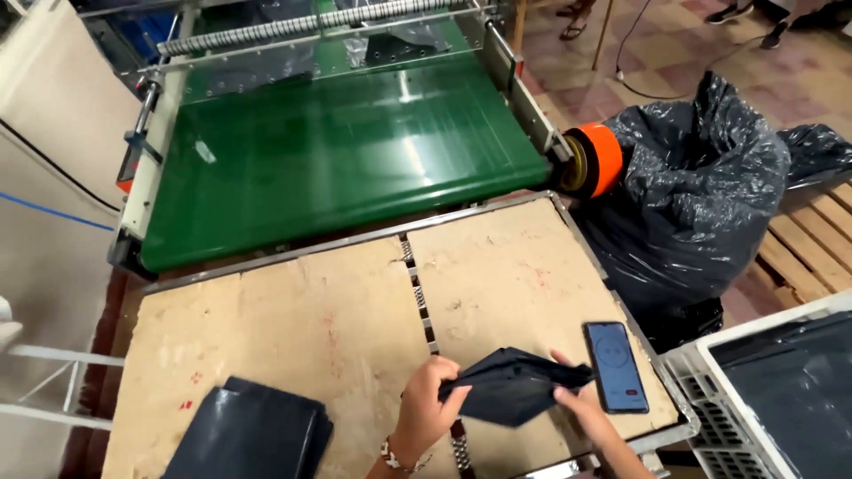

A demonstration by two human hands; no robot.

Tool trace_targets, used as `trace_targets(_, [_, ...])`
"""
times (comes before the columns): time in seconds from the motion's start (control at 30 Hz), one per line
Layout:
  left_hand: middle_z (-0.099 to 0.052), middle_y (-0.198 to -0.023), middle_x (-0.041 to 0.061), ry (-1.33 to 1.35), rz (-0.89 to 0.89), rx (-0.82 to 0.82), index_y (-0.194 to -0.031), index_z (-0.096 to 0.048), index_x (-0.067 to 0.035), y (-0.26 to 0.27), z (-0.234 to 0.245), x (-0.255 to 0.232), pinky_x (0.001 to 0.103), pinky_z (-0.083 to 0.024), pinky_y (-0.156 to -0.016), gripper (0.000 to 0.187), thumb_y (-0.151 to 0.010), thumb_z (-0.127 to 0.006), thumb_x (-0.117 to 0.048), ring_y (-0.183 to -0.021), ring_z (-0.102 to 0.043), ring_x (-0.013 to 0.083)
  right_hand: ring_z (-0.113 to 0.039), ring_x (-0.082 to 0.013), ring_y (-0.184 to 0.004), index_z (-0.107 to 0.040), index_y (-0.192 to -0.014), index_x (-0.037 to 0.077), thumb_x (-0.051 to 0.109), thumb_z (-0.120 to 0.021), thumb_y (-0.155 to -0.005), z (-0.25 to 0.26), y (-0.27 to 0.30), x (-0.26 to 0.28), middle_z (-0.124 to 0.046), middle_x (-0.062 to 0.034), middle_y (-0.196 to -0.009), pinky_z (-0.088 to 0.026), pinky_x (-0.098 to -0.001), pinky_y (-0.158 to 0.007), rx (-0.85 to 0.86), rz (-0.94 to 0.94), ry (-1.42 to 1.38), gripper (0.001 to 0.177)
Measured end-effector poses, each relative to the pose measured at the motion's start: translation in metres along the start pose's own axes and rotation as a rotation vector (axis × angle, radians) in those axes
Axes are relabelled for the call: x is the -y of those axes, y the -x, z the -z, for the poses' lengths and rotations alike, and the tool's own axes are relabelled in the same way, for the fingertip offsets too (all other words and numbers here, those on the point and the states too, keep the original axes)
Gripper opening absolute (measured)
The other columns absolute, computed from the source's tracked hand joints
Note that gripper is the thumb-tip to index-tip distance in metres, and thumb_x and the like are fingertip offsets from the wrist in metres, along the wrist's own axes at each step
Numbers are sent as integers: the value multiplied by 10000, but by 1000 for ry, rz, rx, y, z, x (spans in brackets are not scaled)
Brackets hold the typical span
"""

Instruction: Folding and stacking plastic bags from a production line into a storage crate.

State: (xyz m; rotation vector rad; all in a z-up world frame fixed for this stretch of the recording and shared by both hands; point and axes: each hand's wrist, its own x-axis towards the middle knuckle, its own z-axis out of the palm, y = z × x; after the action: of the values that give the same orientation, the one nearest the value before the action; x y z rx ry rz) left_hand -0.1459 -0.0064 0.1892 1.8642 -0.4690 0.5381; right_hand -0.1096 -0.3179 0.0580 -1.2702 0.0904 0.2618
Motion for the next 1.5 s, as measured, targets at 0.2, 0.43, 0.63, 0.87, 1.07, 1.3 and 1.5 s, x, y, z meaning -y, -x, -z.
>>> trace_targets(0.2, [-718, -1135, 100, -224, 285, -50, -1312, -531, -43, 34, 70, 6, 366, -533, -904, 513, -882, -713, -254, -1033, -699, 247, -651, -185, -928, -677, -1177, 40, 52, -758, -774, -42, -2, 18, -710, -69, -1038, -527, -346, -849, -167, 87, 183, 411])
trace_targets(0.43, [-674, -1105, 59, -794, 417, -18, -1146, -624, -130, 160, 256, 59, 454, -498, -809, 374, -821, -729, -281, -979, -607, 324, -612, -228, -883, -713, -989, -47, 337, -684, -939, -68, 36, -1, -702, -156, -932, -477, -402, -745, -239, -173, 1043, 389])
trace_targets(0.63, [-585, -1307, 192, -942, 843, -70, -1369, -547, 12, 231, 367, 141, 522, -442, -1010, 533, -1005, -539, -378, -1217, -505, 418, -571, -187, -896, -700, -1117, -10, 265, -692, -1048, -84, 77, 2, -660, -102, -970, -469, -406, -711, -310, -30, 1096, 285])
trace_targets(0.87, [-538, -909, 67, -784, 577, -13, -896, -520, -91, 207, 373, 184, 399, -399, -591, 114, -998, -509, -142, -721, -502, 261, -568, -207, -968, -667, -1133, -49, 271, -674, -1076, -156, 103, 46, -648, -121, -1016, -463, -416, -757, -330, 24, 1150, 325])
trace_targets(1.07, [-592, -975, 49, -1141, 427, -17, -1034, -574, -140, 214, 349, 212, 414, -478, -629, 179, -982, -590, -311, -869, -565, 279, -442, -97, -866, -587, -945, 62, 231, -691, -1086, -231, 112, 67, -499, 37, -907, -396, -316, -682, -275, 100, 1045, 244])
trace_targets(1.3, [-633, -1313, 141, 414, 966, -155, -1410, -402, -45, 171, 364, 87, 482, -519, -976, 981, -766, -294, -777, -1115, -675, 274, -550, -31, -777, -643, -908, 110, 254, -699, -973, -371, 105, 43, -588, 82, -845, -469, -204, -636, -15, 175, 536, 168])
trace_targets(1.5, [-552, -1164, 72, 402, 916, -591, -1282, -571, -118, 218, 381, 132, 219, -579, -578, 350, -989, -643, -295, -927, -592, 151, -651, -95, -728, -736, -998, 110, 230, -691, -1002, -440, 58, -93, -686, -17, -819, -554, -256, -662, 49, 32, 248, 128])
